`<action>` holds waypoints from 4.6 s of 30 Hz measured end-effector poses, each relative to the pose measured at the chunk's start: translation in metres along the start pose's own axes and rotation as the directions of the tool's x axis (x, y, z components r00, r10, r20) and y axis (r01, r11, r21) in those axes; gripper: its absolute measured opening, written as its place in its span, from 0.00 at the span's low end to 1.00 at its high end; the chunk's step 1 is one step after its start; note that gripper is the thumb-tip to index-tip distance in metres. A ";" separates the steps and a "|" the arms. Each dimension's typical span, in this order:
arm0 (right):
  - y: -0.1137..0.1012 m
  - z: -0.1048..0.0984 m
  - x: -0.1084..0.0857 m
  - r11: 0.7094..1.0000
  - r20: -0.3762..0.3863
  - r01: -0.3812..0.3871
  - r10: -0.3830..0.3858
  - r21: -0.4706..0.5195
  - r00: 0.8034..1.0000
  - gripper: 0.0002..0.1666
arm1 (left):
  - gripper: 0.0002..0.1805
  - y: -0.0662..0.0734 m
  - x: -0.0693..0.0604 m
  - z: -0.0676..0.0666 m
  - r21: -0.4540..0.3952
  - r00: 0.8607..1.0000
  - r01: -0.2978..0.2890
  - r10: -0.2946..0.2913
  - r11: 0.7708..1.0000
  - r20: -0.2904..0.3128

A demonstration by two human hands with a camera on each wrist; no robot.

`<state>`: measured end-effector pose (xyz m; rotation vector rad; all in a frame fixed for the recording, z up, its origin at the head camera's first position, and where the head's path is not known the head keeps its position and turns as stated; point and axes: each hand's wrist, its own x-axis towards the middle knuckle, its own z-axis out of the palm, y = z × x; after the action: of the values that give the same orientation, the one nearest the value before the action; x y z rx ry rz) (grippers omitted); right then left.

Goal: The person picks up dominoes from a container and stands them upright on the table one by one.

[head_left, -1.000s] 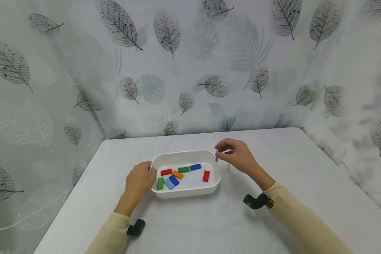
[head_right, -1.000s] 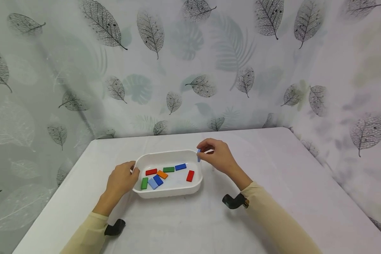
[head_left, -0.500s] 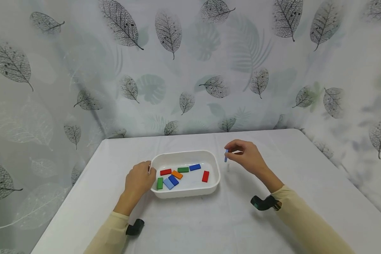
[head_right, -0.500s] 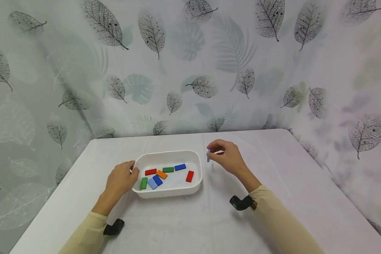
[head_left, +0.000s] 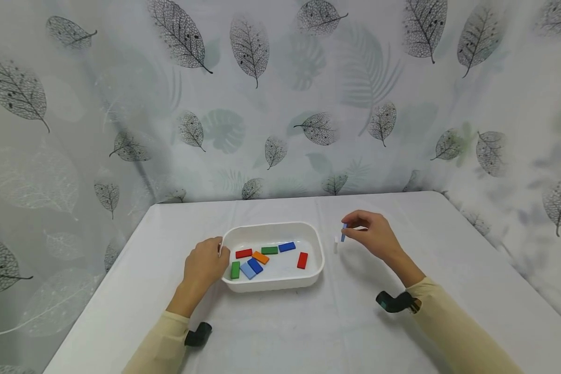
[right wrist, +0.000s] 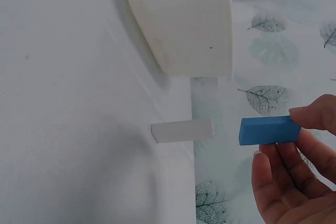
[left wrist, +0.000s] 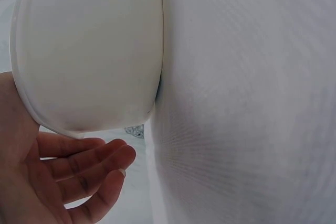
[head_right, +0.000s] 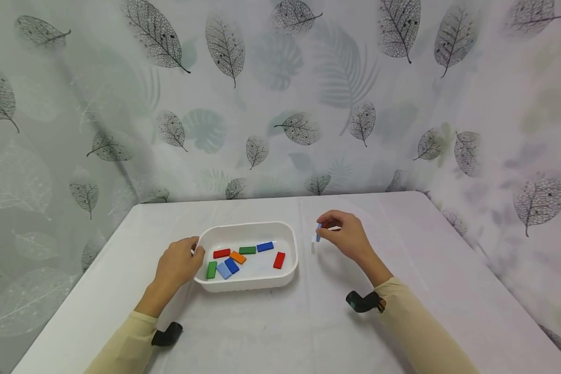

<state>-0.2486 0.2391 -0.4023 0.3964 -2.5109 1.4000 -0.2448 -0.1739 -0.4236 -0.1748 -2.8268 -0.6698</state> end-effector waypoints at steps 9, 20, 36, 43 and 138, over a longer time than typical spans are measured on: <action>0.020 -0.002 -0.003 0.998 -0.008 -0.055 0.054 -0.034 0.998 0.14 | 0.15 0.001 0.002 0.000 0.006 1.000 -0.003 0.003 1.000 0.005; 0.036 0.005 -0.006 0.997 0.006 -0.068 0.069 -0.025 0.998 0.14 | 0.17 0.000 0.001 0.000 -0.002 1.000 0.007 -0.007 1.000 0.008; 0.044 0.010 -0.008 0.997 0.051 -0.062 0.064 -0.042 0.997 0.13 | 0.18 0.001 0.000 -0.001 0.007 1.000 0.007 -0.007 1.000 0.010; 0.047 0.011 -0.009 0.996 0.071 -0.058 0.063 -0.070 0.995 0.13 | 0.18 0.001 -0.001 -0.001 0.004 1.000 0.008 -0.008 1.000 0.008; -0.050 0.103 0.043 0.992 0.252 0.097 -0.073 -0.080 0.965 0.16 | 0.19 -0.001 0.000 0.001 0.013 1.000 0.017 -0.017 1.000 0.012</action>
<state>-0.2789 0.1207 -0.4015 0.6928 -2.7060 1.2660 -0.2454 -0.1739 -0.4251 -0.1536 -2.8462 -0.6562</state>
